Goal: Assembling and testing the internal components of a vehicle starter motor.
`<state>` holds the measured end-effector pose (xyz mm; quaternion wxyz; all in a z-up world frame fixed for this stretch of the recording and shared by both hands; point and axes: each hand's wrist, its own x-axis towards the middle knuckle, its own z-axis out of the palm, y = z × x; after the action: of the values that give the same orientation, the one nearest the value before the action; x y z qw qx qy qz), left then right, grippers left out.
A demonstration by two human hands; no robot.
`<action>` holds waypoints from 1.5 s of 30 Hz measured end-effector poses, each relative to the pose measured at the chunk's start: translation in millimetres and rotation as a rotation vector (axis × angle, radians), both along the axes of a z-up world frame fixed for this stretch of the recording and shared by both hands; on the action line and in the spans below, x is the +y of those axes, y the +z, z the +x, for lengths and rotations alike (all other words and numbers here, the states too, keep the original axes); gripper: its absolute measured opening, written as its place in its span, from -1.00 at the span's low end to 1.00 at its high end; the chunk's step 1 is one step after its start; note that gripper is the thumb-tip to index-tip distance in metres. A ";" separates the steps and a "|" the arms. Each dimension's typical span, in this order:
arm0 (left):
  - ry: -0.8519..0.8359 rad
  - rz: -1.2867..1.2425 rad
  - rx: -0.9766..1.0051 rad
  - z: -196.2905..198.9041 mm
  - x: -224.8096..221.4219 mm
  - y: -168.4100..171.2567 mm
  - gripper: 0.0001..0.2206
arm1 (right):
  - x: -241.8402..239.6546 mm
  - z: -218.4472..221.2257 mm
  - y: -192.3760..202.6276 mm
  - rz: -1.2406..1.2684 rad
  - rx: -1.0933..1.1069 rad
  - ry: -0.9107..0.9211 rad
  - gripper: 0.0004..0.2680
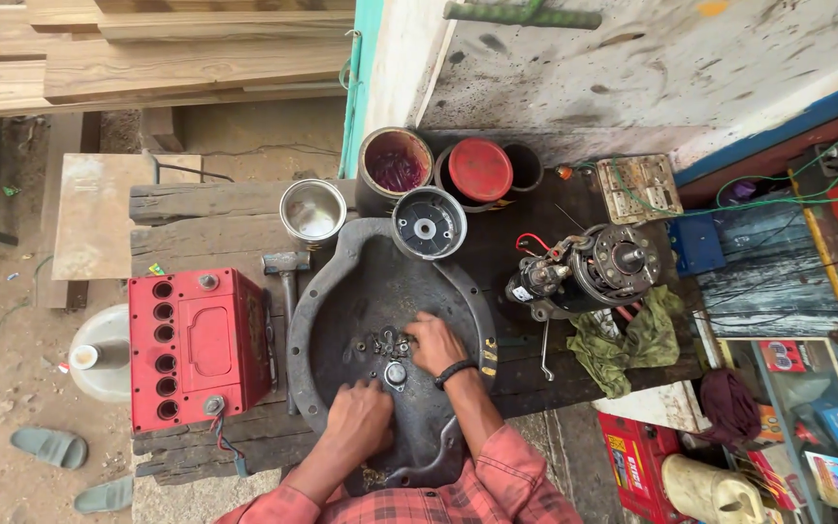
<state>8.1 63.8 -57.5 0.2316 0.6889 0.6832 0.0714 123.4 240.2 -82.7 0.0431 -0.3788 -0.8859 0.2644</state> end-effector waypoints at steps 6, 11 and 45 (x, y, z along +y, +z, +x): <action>0.095 -0.026 -0.055 4.5 -5.7 -0.9 -0.80 | -4.8 -10.3 11.8 0.036 -0.133 0.074 -0.88; 0.029 0.170 0.060 22.0 -24.8 -9.3 -0.83 | -0.4 -4.9 -9.8 0.069 -0.114 0.110 -0.90; 0.056 0.096 -0.100 9.4 -21.3 30.7 -0.74 | -7.8 -7.9 4.8 -0.235 -0.001 0.058 -0.88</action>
<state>17.5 42.5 -26.9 0.2299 0.6755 0.6854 0.1451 115.4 232.5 -78.0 -0.0097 -0.3553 -0.8594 0.3675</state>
